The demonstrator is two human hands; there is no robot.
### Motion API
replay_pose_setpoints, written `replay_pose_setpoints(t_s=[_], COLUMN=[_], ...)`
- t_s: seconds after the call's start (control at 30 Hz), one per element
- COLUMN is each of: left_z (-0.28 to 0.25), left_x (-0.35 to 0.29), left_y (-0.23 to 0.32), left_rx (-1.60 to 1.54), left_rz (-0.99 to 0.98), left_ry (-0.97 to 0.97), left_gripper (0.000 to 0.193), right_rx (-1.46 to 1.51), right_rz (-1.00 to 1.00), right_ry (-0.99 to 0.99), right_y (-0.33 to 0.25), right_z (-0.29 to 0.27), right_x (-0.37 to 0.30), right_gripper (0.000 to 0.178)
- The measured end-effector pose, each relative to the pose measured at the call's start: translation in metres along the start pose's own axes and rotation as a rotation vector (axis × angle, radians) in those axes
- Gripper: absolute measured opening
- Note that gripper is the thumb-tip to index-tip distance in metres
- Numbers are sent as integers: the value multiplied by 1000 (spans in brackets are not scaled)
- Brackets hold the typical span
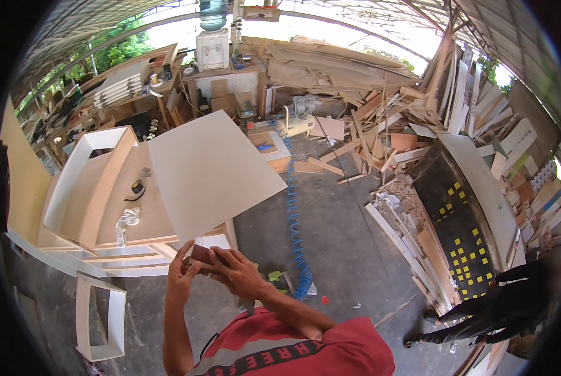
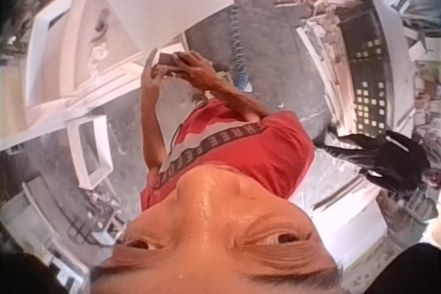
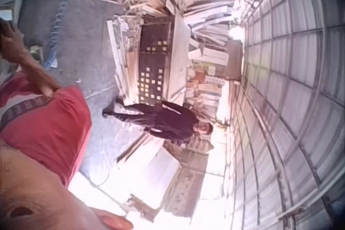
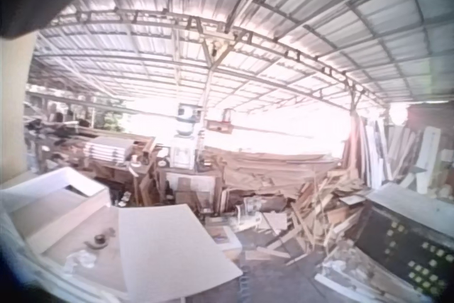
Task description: The person uses a sanding block to sand the edges and surface of a wooden board, then places it on top of a partially assembled cabinet.
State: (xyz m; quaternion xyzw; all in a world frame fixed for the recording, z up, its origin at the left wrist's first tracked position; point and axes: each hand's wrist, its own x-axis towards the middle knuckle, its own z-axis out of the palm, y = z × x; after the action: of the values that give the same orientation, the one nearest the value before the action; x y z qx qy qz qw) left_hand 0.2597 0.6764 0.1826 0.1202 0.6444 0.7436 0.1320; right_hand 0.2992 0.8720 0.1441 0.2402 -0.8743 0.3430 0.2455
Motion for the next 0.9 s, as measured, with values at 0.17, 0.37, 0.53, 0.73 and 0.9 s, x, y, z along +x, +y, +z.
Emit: replay_pose_setpoints(t_s=[0.17, 0.37, 0.53, 0.73, 0.9], left_z=[-7, 3, 14, 20, 24], left_x=[0, -1, -2, 1, 1], left_y=[6, -11, -14, -22, -22], left_rx=[-34, 33, -30, -54, -29], left_rz=[-57, 25, -8, 16, 24], left_ry=[-67, 145, 248, 300, 342], left_gripper=[54, 34, 30, 29, 28], right_rx=[17, 0, -26, -46, -47], right_rz=[-39, -42, -37, -57, -59], right_ry=[-22, -56, -27, 24, 15], right_y=[-3, -3, -4, 4, 7], right_z=[-6, -9, -11, -7, -7], right_x=[4, 9, 11, 11, 12], right_gripper=[76, 78, 77, 78, 77])
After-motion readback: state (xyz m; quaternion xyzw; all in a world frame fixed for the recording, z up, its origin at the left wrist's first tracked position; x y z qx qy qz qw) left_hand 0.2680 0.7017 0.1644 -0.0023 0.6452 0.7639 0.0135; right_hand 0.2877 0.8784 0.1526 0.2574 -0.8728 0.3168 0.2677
